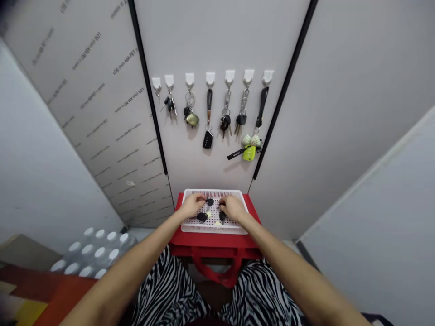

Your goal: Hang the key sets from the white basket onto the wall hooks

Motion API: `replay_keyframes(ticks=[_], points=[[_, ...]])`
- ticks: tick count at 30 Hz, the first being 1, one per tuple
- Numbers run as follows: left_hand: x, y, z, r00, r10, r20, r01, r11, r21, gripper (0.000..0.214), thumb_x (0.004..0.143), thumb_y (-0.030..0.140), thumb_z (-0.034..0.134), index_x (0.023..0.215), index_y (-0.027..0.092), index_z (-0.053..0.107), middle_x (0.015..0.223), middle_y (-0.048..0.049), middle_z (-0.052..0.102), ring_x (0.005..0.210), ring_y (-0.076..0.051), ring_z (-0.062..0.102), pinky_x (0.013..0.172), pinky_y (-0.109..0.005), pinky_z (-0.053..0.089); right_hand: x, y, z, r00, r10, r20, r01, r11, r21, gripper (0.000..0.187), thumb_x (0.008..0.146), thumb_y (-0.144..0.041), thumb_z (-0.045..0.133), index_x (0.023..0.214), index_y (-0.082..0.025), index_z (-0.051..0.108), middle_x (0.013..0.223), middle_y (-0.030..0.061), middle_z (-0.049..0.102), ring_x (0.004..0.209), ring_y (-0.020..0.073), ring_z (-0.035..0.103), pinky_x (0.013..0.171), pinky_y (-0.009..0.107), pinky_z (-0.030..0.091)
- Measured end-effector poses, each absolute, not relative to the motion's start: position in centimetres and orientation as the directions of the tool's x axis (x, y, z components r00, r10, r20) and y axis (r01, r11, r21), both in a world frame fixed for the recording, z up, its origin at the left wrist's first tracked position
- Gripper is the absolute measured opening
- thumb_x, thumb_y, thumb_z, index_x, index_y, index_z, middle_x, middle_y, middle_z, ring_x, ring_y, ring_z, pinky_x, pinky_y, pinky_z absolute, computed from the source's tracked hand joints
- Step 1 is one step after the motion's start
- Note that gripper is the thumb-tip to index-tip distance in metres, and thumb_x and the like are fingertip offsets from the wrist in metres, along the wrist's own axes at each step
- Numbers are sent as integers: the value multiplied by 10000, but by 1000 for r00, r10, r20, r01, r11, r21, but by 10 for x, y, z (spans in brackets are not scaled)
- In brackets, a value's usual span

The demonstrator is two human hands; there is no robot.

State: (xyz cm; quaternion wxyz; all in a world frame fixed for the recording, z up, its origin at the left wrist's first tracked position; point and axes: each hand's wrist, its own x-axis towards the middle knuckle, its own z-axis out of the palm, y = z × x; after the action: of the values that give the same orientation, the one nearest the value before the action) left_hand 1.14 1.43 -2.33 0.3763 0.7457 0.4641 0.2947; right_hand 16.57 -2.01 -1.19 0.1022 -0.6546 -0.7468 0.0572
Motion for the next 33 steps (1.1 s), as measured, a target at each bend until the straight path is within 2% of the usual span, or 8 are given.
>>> replay_keyframes(ticks=[4,10,13,20,23,26,29,33], points=[[13,12,-32,448,892,56,615,-353,705,231,607,122,436,804,126,557,774,-44,587,690,-105,511,665,-205,381,170,-19,-16,-147,983,113,969,166,-183,221,615,-237,435,751,-154,588,798,70,589,737,160,508,630,219,344],[14,13,-36,468,881,71,599,-375,708,226,605,133,445,797,143,564,751,-35,594,672,-107,516,657,-205,380,176,-25,-9,-215,972,93,913,234,-334,231,662,-226,377,744,-159,581,746,39,590,659,111,506,606,182,349],[14,11,-34,466,882,73,586,-369,721,214,597,132,450,771,145,574,721,-39,596,655,-116,517,640,-212,382,174,-28,-8,-221,973,72,936,232,-266,231,601,-293,462,758,-165,573,775,50,567,696,135,495,617,197,345],[14,9,-33,466,879,100,564,-382,732,198,576,133,471,734,163,586,674,-26,596,645,-120,515,646,-215,377,162,-27,-9,-142,989,47,977,147,-155,305,571,-182,453,865,-182,532,846,68,522,736,157,484,608,216,330],[13,10,-36,464,881,93,558,-372,741,196,578,142,470,736,160,584,651,-23,593,628,-116,514,635,-216,381,160,-29,-8,-169,984,52,970,176,-167,206,602,-194,422,740,-184,575,801,58,528,716,147,482,601,218,327],[14,12,-39,464,882,84,550,-361,753,201,580,130,460,740,150,580,663,-28,592,626,-116,515,633,-223,386,160,-29,-5,-165,975,150,950,198,-243,179,619,-206,412,664,-172,582,755,46,545,736,140,473,636,220,327],[14,14,-39,433,895,109,484,-332,809,194,590,113,448,735,135,575,704,-40,592,644,-112,515,643,-226,389,161,-26,3,-47,977,209,896,134,-423,171,616,-225,427,646,-149,578,694,36,563,678,118,483,624,211,343],[16,15,-26,331,932,152,233,-236,943,194,613,94,438,769,111,554,753,-54,587,673,-96,515,660,-216,395,158,-18,22,60,996,73,666,14,-746,175,600,-267,461,634,-128,563,508,-12,520,450,64,443,451,173,350]])
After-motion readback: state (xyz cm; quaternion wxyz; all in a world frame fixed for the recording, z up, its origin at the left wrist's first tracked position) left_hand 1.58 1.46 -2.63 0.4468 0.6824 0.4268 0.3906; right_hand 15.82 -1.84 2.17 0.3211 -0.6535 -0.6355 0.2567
